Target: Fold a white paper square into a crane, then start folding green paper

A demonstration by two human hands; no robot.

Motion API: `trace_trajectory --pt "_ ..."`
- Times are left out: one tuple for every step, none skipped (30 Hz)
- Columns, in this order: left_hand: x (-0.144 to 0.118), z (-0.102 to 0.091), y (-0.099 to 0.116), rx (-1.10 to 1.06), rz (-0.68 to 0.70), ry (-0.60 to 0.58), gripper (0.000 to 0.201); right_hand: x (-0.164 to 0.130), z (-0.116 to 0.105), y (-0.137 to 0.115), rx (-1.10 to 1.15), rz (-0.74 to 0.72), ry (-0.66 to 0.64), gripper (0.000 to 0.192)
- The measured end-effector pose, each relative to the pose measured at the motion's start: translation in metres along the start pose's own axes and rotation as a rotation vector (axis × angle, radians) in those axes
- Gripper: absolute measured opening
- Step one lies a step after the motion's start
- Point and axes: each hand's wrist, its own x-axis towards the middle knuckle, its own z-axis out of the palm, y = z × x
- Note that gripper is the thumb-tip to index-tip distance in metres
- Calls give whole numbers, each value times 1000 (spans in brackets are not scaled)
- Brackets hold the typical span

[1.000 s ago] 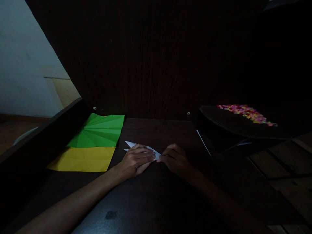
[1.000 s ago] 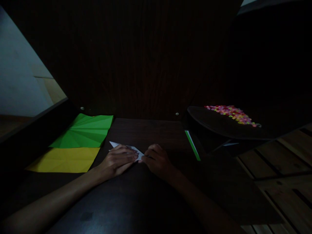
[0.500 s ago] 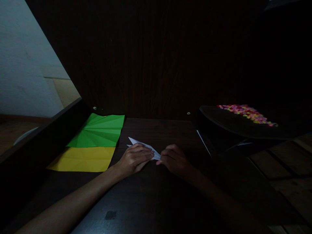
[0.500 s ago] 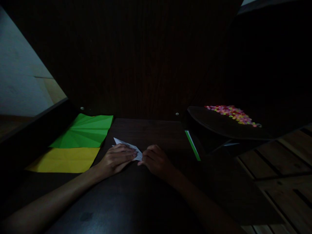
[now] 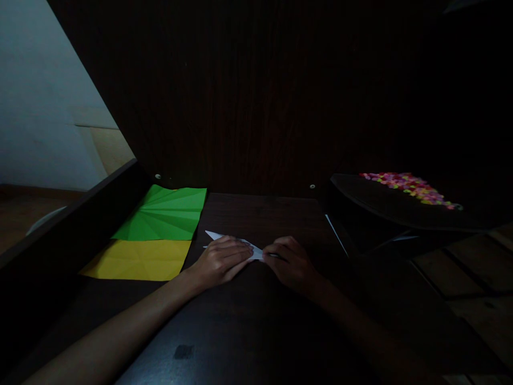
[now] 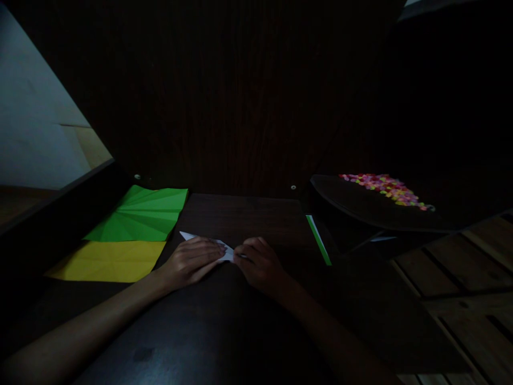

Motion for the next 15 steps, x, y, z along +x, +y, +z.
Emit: trace_trajectory --pt "-1 -1 -2 8 -2 1 18 -1 -1 2 -1 10 4 12" --pt "-2 -2 -3 14 -8 -2 18 -1 -2 3 -3 24 8 12" --pt "-4 -3 -5 18 -13 -10 19 -1 -4 5 -4 38 13 12" --pt "-5 -4 -6 19 -18 -17 19 -1 -6 7 -3 50 16 11" --pt "-6 -4 -8 18 -22 -25 20 0 -8 9 -5 62 22 10" --pt "-7 -5 -9 15 -24 -32 20 1 -9 11 -3 74 21 8" --pt "-7 -6 -9 10 -27 -40 21 1 -11 12 -2 84 17 8" --pt "-8 -6 -10 4 -30 -47 21 2 -12 13 -3 90 11 10" --pt "-8 -7 -10 -1 -34 -54 22 2 -13 14 -5 93 3 12" --pt "-8 -7 -11 -7 -40 -62 22 2 -13 14 -10 91 -6 14" --pt "-8 -7 -11 -11 -45 -66 22 2 -12 14 -13 84 -13 15" --pt "-9 -7 -12 -15 -49 -65 23 2 -12 14 -11 77 -21 15" --pt "-9 -6 -12 -16 -53 -59 23 1 -11 14 -6 73 -27 15" --pt "-9 -6 -13 -19 -56 -46 22 1 -11 14 0 73 -37 14" --pt "-10 -6 -13 -24 -59 -33 22 0 -11 13 6 76 -49 12"
